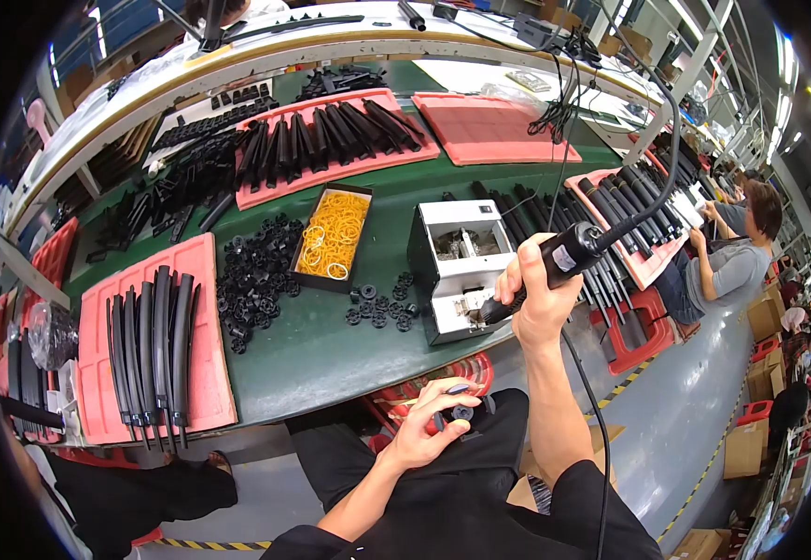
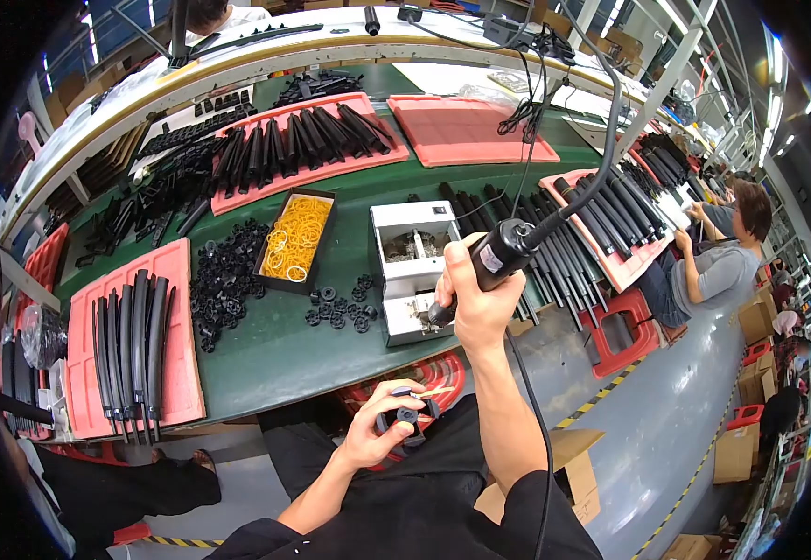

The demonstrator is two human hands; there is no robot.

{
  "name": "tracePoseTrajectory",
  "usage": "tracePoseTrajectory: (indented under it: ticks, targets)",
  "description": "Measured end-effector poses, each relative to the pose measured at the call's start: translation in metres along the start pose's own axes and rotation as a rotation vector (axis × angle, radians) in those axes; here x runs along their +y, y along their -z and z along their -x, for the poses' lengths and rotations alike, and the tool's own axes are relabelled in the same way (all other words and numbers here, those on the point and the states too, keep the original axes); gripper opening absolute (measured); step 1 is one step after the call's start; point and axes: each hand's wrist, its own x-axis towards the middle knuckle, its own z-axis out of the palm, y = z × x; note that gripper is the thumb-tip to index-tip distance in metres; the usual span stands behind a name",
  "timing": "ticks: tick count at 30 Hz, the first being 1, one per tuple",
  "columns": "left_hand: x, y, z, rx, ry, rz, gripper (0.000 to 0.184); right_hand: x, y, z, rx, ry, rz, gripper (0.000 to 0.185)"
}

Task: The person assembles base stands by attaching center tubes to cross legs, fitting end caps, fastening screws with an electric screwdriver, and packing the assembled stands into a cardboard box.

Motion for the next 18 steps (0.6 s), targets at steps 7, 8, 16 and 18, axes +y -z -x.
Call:
tracePoseTrajectory:
  ticks: [7, 8, 16, 18]
  targets:
    - [0.0011, -0.0006, -0.0001, 0.001, -0.003, 0.012, 0.035, 0.0036, 0.0017, 0.0018, 0.005, 0.018, 0.012, 0.011]
    - [0.0012, -0.0008, -0.0004, 0.001, -0.007, 0.016, 0.035, 0.0035, 0.0017, 0.0016, 0.002, 0.019, 0.036, 0.011]
    - [0.0037, 0.0006, -0.0015, 0.000, -0.009, 0.007, 0.034, -0.0005, -0.0016, 0.0005, -0.008, 0.006, 0.048, 0.012]
    - [0.0041, -0.0006, -0.0010, 0.005, -0.009, 0.015, 0.034, -0.0017, -0.0024, 0.0017, 0.008, -0.012, 0.054, 0.012]
